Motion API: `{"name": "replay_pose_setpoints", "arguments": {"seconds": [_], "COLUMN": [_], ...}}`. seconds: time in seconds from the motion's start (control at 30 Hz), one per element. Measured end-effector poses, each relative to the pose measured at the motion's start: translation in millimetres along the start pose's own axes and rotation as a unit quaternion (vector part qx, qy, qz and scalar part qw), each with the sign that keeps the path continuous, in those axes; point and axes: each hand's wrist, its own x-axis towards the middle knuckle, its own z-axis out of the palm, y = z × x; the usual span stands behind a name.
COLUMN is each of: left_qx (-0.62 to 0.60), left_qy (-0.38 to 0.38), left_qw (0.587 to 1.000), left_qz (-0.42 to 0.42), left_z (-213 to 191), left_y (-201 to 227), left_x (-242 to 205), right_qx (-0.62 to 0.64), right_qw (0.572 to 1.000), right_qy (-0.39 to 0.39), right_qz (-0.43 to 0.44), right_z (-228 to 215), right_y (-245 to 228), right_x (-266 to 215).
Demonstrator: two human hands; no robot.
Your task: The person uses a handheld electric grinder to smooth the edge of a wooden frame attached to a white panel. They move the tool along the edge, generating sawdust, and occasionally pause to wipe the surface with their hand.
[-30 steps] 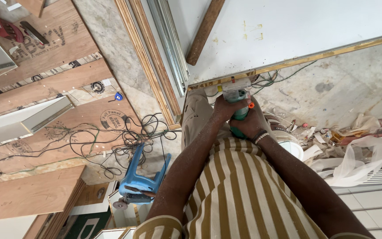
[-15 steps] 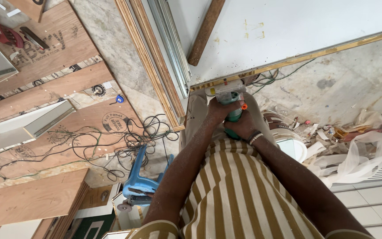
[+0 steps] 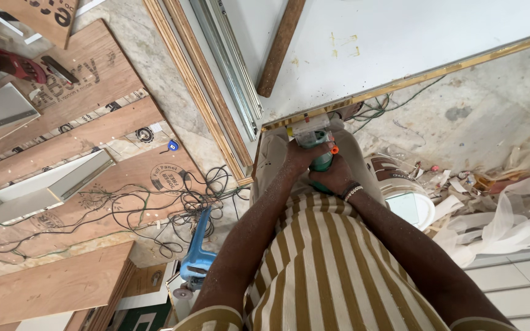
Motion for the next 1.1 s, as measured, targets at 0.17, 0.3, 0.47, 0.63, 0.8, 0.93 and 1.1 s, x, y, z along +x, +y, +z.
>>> {"name": "replay_pose_setpoints", "arguments": {"seconds": [0.17,0.3,0.47,0.63,0.8,0.93,1.1], "left_qx": [0.016,0.032,0.004,0.044,0.031,0.055,0.096], "left_qy": [0.012,0.014,0.003,0.003,-0.007,-0.021,-0.008], "left_qw": [1.0,0.999,1.0,0.999,0.999,0.997,0.993], "left_qz": [0.0,-0.023,-0.024,-0.019,-0.028,-0.059,-0.073], "left_z": [7.1,16.0,28.6,43.4,62.0,74.2,92.4], "left_y": [-7.9,-13.3,-11.9,-5.2,-4.3,-7.5,-17.3], "left_x": [7.4,17.1,19.9,22.8,31.2,41.5,56.3], "right_qx": [0.01,-0.008,0.029,0.018,0.018,0.03,-0.051], "right_qw": [1.0,1.0,0.999,1.0,1.0,0.999,0.999], "right_qy": [0.0,0.027,0.02,0.017,-0.014,-0.026,0.013], "right_qz": [-0.012,-0.002,-0.016,0.0,0.013,0.029,0.006], "right_z": [-9.8,-15.1,-23.8,-40.3,-61.2,-82.0,-112.4], "right_y": [4.6,14.9,28.4,33.1,32.9,26.3,9.5], "right_x": [-0.5,3.8,7.7,7.4,7.3,3.3,-3.9]}}
